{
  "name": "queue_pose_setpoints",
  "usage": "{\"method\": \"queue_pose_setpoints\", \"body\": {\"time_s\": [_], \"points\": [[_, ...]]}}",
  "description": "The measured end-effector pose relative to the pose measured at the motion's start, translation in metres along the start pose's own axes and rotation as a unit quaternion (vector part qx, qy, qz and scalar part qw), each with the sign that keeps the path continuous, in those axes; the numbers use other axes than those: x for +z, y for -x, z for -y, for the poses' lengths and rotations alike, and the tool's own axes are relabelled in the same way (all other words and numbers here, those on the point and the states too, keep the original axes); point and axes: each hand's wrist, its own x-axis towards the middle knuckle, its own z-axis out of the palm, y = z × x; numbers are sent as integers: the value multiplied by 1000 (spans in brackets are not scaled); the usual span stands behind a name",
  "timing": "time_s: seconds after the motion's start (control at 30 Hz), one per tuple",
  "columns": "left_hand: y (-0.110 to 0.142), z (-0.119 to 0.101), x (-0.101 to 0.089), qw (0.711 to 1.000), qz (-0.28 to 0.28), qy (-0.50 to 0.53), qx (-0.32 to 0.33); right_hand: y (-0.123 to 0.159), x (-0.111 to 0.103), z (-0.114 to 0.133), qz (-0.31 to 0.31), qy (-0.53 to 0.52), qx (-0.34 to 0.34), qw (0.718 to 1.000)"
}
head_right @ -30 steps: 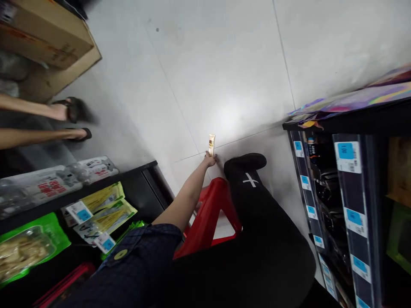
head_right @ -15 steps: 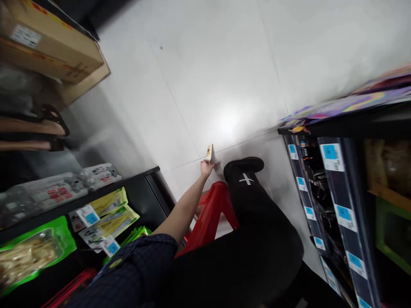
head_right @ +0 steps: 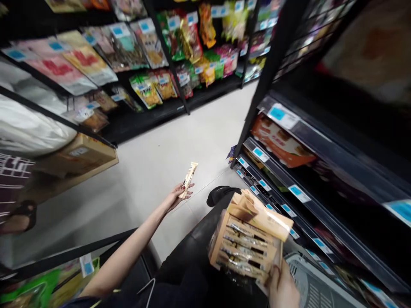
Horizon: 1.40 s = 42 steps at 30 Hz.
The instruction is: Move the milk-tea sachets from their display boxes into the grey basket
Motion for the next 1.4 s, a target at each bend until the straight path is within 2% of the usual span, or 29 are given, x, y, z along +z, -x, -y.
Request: {"method": "queue_pose_setpoints", "body": {"time_s": [0.1, 0.17, 0.23, 0.3, 0.43, 0.53, 0.67, 0.77, 0.87, 0.93, 0.97, 1.07, 1.1, 1.17, 1.23, 1.27, 1.3, 1.33, 1.4], "points": [[65, -43, 26, 995, 85, -10, 54, 11, 2, 0, -4, -38, -35, 999], [110, -60, 44, 985, 156, -19, 70, 20, -3, 2, -12, -46, -69, 996], [151, -68, 63, 976, 204, -46, 63, 29, -11, 3, -12, -48, -84, 995], [184, -70, 82, 967, 224, -99, 73, 40, -18, 5, -8, -45, -79, 996], [221, -68, 116, 944, 229, -214, 100, 58, -24, 8, -5, -63, -63, 996], [229, -70, 140, 914, 265, -296, 82, 66, -22, 11, -11, -84, -64, 994], [229, -75, 172, 840, 324, -419, 119, 64, -21, 18, -16, -107, -70, 992], [216, -73, 196, 790, 369, -463, 160, 55, -25, 17, -9, -131, -80, 988], [195, -64, 218, 769, 396, -466, 188, 46, -33, 7, -26, -167, -103, 980], [183, -55, 229, 768, 402, -466, 173, 44, -39, -1, -83, -267, -91, 956], [178, -50, 233, 772, 406, -463, 154, 45, -42, -4, -103, -344, -84, 930], [173, -40, 239, 791, 415, -438, 97, 51, -54, -6, -86, -548, -91, 827], [174, -39, 240, 793, 417, -434, 92, 55, -59, -3, -73, -572, -101, 811], [180, -38, 239, 768, 439, -453, 106, 61, -73, 7, -79, -580, -119, 802], [190, -39, 238, 720, 485, -481, 122, 65, -90, 21, -87, -564, -143, 809], [196, -40, 238, 706, 509, -477, 122, 66, -99, 29, -82, -551, -161, 815], [202, -39, 238, 709, 527, -454, 117, 67, -107, 38, -80, -538, -181, 819], [208, -39, 239, 730, 531, -415, 116, 67, -114, 46, -85, -527, -202, 821], [217, -36, 241, 799, 493, -316, 140, 65, -122, 60, -108, -510, -240, 819]]}}
